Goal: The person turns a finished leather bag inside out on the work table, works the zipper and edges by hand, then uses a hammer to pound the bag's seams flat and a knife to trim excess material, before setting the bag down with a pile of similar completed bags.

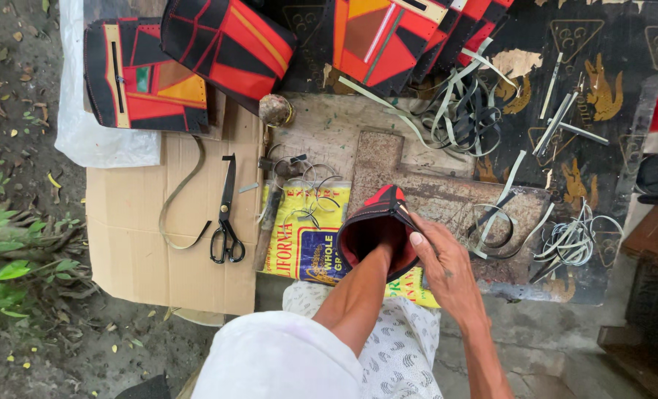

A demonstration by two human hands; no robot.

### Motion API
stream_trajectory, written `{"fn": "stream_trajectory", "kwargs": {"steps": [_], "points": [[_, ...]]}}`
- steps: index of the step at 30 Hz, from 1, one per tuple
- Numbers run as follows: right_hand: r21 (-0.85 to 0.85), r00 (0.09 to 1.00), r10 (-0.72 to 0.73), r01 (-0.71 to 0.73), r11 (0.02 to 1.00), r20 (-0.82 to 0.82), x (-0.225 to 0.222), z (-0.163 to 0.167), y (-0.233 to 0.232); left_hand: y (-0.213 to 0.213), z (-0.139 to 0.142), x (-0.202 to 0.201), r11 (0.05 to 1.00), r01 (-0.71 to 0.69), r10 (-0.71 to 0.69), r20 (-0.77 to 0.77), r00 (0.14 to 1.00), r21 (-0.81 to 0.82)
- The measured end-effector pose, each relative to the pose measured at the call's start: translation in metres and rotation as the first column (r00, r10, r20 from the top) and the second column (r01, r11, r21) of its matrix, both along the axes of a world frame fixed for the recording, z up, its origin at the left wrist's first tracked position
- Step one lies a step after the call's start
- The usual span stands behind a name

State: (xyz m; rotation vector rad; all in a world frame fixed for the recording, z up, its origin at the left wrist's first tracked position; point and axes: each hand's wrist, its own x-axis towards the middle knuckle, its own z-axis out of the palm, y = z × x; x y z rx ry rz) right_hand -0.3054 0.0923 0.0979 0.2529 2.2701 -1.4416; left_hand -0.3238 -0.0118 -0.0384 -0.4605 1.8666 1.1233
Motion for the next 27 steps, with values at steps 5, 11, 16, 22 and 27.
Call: {"fn": "stream_trajectory", "kwargs": {"steps": [5,11,16,22,27], "points": [[-0.01,1.0,-0.001,0.0,1.0,-0.029,-0.002,0.004,-0.001,0.003,0.002,0.002,1.0,-0.002,0.002,0.005,1.0,-0.001],[-0.012,1.0,0.006,-0.006,1.0,-0.023,-0.009,0.001,0.007,0.007,-0.002,-0.003,1.0,-0.01,0.01,0.01,1.0,-0.005],[0.025,1.0,-0.018,0.017,1.0,0.016,-0.009,0.0,0.006,0.006,-0.006,-0.007,1.0,-0.007,0.007,0.004,1.0,-0.01],[0.032,1.0,0.005,-0.004,0.999,-0.004,0.0,0.002,-0.003,-0.009,-0.005,-0.007,1.0,-0.005,0.004,-0.037,0.999,-0.023],[-0.04,0.999,-0.05,0.05,0.998,-0.001,0.004,0.002,-0.01,-0.019,-0.005,-0.001,1.0,-0.01,0.01,-0.034,0.999,-0.011]]}}
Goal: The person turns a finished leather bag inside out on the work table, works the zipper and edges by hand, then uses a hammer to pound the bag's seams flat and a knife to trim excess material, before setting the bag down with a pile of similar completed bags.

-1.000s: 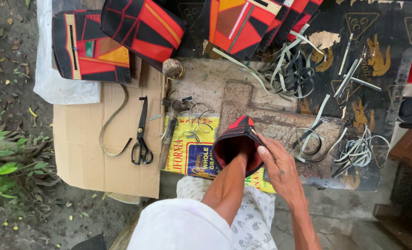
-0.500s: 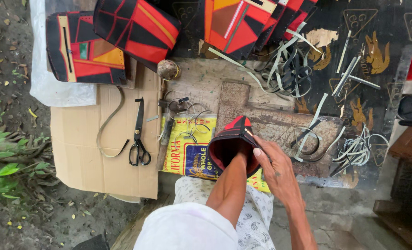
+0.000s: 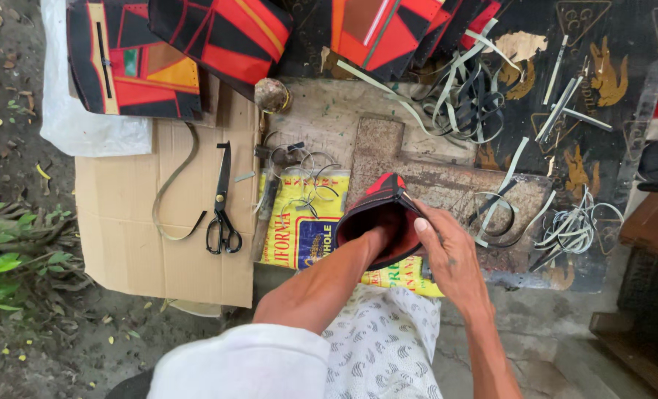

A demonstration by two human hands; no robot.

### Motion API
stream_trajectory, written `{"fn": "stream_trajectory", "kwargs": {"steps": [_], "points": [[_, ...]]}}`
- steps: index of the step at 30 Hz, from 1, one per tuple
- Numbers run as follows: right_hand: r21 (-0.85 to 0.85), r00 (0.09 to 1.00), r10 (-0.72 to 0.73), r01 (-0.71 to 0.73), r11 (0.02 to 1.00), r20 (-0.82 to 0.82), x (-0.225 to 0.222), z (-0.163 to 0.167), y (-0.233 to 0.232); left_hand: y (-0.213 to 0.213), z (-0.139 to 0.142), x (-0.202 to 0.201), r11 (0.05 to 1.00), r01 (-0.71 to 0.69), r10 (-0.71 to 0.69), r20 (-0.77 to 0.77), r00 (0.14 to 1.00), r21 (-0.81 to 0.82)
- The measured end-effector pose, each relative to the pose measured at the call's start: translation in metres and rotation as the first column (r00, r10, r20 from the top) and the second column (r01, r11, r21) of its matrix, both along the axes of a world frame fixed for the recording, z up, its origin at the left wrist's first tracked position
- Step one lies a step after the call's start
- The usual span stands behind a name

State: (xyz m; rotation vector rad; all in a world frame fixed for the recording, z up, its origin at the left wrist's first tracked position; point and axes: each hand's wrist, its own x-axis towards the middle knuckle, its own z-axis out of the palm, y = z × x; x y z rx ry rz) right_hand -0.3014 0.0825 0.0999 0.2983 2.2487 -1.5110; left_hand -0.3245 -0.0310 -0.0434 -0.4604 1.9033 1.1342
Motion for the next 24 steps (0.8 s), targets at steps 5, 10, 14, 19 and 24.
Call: {"fn": "stream_trajectory", "kwargs": {"steps": [5,10,14,19,24], "points": [[0.008,0.998,-0.007,0.007,1.0,0.059,-0.002,0.0,-0.002,-0.003,-0.003,-0.001,1.0,-0.001,0.001,0.016,1.0,0.003],[0.025,1.0,0.024,-0.024,0.999,0.021,-0.008,-0.003,0.004,-0.003,-0.008,-0.008,1.0,-0.003,0.002,0.022,1.0,0.001],[0.026,0.999,0.021,-0.022,0.999,0.041,-0.01,-0.007,0.008,-0.002,-0.01,-0.009,1.0,-0.002,0.002,0.03,1.0,-0.003],[0.035,0.999,0.041,-0.041,0.999,0.001,-0.009,-0.009,0.011,-0.001,-0.009,-0.006,1.0,0.004,-0.003,0.035,0.999,-0.009],[0.031,0.999,0.032,-0.032,0.999,-0.005,-0.009,-0.008,0.014,0.002,-0.009,-0.006,1.0,0.013,-0.012,0.038,0.999,-0.013]]}}
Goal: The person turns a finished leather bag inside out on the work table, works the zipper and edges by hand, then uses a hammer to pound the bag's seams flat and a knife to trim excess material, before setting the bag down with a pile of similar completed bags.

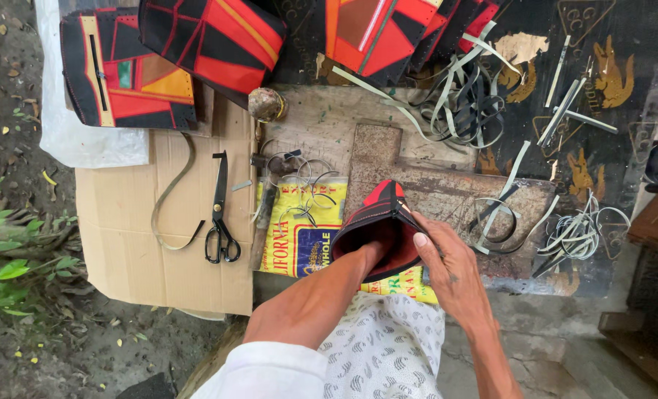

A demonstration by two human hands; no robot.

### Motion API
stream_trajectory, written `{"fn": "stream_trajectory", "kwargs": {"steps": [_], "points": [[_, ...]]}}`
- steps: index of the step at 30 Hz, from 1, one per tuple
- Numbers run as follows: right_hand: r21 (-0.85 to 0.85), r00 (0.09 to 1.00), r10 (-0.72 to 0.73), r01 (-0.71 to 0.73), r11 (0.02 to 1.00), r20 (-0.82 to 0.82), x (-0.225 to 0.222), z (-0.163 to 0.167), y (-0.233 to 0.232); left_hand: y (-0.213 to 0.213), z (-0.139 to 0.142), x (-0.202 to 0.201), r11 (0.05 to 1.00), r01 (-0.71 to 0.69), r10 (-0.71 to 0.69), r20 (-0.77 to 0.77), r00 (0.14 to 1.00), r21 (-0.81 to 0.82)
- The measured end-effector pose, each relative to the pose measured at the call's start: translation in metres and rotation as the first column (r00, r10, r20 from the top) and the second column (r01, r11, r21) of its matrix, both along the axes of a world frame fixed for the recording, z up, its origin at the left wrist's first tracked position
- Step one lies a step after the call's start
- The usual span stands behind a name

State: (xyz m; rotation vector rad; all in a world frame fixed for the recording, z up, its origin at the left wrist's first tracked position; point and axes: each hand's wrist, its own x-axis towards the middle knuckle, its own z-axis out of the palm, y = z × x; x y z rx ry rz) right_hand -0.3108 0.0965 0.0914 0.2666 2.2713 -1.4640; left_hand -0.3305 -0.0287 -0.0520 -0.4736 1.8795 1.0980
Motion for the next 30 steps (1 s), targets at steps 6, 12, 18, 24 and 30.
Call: {"fn": "stream_trajectory", "kwargs": {"steps": [6,12,18,24,30], "points": [[0.02,0.999,-0.004,0.003,1.0,0.032,-0.002,0.001,-0.001,0.001,0.001,-0.001,1.0,0.007,-0.007,0.004,1.0,-0.003],[0.013,0.999,-0.011,0.01,1.0,0.046,-0.005,0.004,0.0,0.003,0.001,-0.009,1.0,0.018,-0.018,-0.001,1.0,-0.012],[0.013,1.0,0.004,-0.004,1.0,0.003,-0.006,0.001,0.006,0.008,-0.005,-0.031,0.999,0.019,-0.019,-0.019,1.0,-0.026],[-0.009,0.999,0.01,-0.011,1.0,-0.053,-0.005,0.001,0.012,0.014,-0.007,-0.039,0.999,0.031,-0.032,-0.028,0.999,-0.039],[0.02,1.0,0.028,-0.029,0.999,0.006,-0.001,0.003,0.006,0.011,0.014,-0.041,0.994,0.104,-0.104,-0.036,0.994,-0.018]]}}
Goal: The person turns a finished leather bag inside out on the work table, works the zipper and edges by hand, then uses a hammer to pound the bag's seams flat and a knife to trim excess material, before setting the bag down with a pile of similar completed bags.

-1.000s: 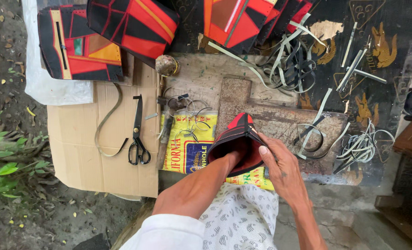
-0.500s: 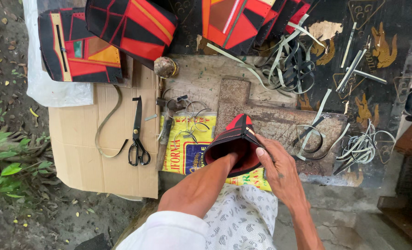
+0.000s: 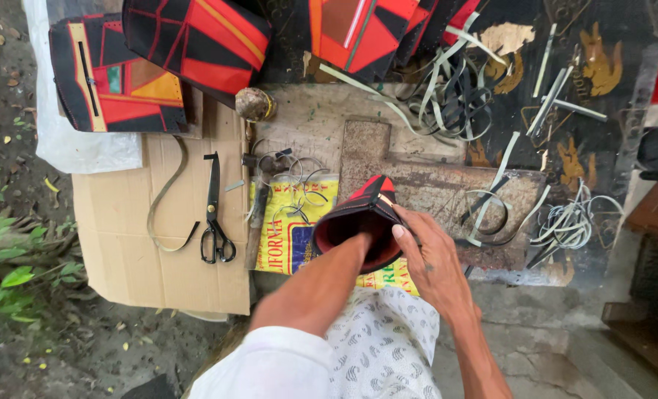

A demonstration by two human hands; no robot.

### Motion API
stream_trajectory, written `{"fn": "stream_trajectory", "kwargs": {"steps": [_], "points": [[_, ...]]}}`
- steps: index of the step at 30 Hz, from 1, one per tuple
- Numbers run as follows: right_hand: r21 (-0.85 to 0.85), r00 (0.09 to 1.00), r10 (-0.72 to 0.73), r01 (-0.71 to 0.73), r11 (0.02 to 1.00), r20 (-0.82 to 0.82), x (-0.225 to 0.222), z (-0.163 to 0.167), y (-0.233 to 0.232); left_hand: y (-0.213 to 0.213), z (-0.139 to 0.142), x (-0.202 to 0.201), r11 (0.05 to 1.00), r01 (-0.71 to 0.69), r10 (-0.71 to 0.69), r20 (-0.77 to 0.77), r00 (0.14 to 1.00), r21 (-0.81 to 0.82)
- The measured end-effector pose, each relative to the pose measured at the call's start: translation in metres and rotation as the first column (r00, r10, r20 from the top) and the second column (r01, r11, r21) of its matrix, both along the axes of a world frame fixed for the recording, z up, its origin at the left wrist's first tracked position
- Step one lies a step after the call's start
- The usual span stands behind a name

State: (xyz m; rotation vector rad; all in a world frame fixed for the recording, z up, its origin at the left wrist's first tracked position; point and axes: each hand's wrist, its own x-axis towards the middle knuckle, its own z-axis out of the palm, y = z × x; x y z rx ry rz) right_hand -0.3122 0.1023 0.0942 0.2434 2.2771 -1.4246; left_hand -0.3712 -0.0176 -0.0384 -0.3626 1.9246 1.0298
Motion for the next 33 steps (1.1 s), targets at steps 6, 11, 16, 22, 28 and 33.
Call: {"fn": "stream_trajectory", "kwargs": {"steps": [6,11,16,22,28,33], "points": [[0.007,0.998,-0.037,0.037,0.999,-0.049,0.013,-0.002,0.002,-0.044,0.104,0.035,0.896,0.443,-0.444,-0.097,0.891,-0.03],[-0.017,0.999,-0.011,0.011,1.0,-0.034,0.017,-0.013,-0.004,-0.092,0.164,0.074,0.999,0.019,-0.036,-0.842,0.538,-0.03],[-0.006,0.994,-0.09,0.09,0.996,-0.061,0.019,-0.013,-0.019,-0.104,0.147,0.076,0.968,-0.07,-0.164,-0.821,0.548,-0.24],[0.256,0.994,-0.054,0.076,0.964,-0.092,0.04,0.014,-0.01,-0.105,0.123,0.025,0.739,0.566,-0.639,-0.646,0.418,-0.364],[0.078,0.994,-0.054,0.062,0.995,-0.095,0.049,-0.019,-0.018,-0.039,0.094,-0.014,0.322,0.802,-0.692,-0.703,-0.164,-0.503],[0.139,0.966,-0.073,0.11,0.984,-0.249,0.062,-0.045,-0.023,-0.063,0.098,-0.029,0.741,0.637,-0.349,-0.932,0.096,-0.212]]}}
